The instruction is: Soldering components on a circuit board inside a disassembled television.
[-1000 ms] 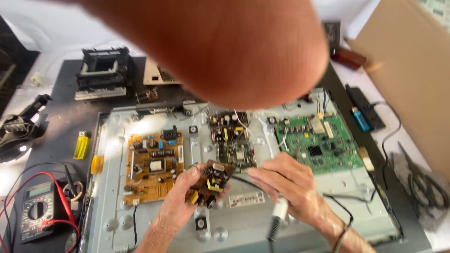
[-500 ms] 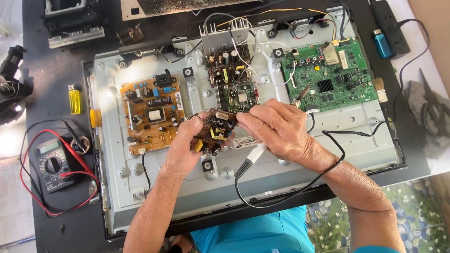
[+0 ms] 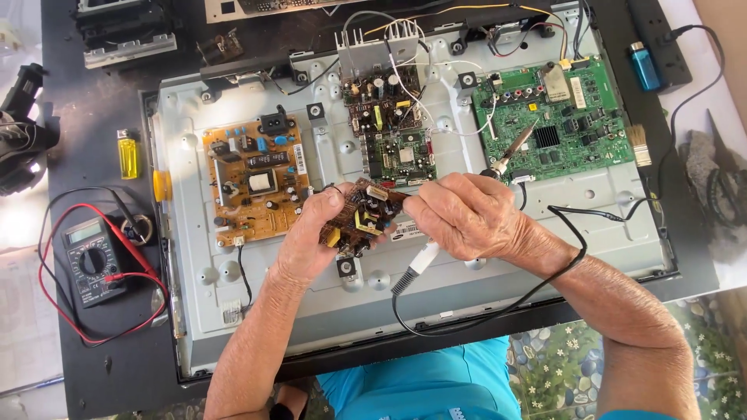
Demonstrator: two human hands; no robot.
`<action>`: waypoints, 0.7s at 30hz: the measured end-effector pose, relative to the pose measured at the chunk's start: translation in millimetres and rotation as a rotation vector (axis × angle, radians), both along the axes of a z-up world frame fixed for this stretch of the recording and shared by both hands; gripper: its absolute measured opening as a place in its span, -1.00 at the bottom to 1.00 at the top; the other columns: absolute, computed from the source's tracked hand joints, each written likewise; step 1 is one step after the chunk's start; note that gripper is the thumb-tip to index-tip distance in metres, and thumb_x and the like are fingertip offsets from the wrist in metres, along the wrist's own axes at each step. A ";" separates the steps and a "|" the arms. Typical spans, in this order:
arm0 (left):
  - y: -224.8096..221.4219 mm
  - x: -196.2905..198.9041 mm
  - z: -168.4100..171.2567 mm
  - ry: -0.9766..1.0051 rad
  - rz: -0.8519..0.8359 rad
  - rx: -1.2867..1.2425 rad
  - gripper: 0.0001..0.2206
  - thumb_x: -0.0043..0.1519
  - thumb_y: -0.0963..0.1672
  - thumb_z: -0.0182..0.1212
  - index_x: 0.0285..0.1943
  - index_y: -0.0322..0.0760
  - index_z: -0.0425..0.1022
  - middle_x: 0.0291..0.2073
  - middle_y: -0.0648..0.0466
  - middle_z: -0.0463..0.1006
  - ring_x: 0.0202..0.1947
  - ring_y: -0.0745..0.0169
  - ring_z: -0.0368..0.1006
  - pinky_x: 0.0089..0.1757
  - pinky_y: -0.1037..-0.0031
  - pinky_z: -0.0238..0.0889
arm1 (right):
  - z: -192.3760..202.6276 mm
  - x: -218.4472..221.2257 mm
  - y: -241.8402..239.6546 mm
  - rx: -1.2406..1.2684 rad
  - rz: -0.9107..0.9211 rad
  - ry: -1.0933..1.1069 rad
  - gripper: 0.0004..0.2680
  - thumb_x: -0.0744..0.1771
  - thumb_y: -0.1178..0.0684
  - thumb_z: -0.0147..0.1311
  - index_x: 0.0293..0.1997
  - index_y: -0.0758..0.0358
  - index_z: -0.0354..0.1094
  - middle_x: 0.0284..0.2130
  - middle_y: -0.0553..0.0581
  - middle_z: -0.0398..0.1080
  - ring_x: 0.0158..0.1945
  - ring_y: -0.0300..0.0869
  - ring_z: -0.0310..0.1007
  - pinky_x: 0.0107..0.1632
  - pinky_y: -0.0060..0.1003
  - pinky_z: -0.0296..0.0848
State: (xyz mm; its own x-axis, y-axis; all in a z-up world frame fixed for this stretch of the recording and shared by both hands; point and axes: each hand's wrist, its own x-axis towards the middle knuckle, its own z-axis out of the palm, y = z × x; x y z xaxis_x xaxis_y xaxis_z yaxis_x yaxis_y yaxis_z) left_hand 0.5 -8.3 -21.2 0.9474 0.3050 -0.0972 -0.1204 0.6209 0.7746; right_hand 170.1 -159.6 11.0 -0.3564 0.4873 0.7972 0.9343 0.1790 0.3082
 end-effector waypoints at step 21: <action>10.5 -8.4 -10.5 0.087 -0.075 0.003 -0.39 0.20 0.10 0.19 0.18 -0.53 0.39 -0.15 -0.43 0.61 -0.24 -0.23 0.61 -0.22 0.16 0.50 | 11.2 108.8 -185.0 -0.130 -0.161 0.928 -0.92 0.59 0.56 0.07 0.07 0.73 0.25 0.04 0.68 0.43 -0.09 0.17 0.55 -0.07 -0.20 0.55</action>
State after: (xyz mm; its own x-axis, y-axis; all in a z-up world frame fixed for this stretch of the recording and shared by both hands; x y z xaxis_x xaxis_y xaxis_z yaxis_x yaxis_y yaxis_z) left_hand -7.9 2.2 -31.7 0.9555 0.2343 -0.1795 -0.0059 0.6232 0.7820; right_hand 278.9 -344.6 22.2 0.4714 0.5800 0.6644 0.8124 0.0075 -0.5830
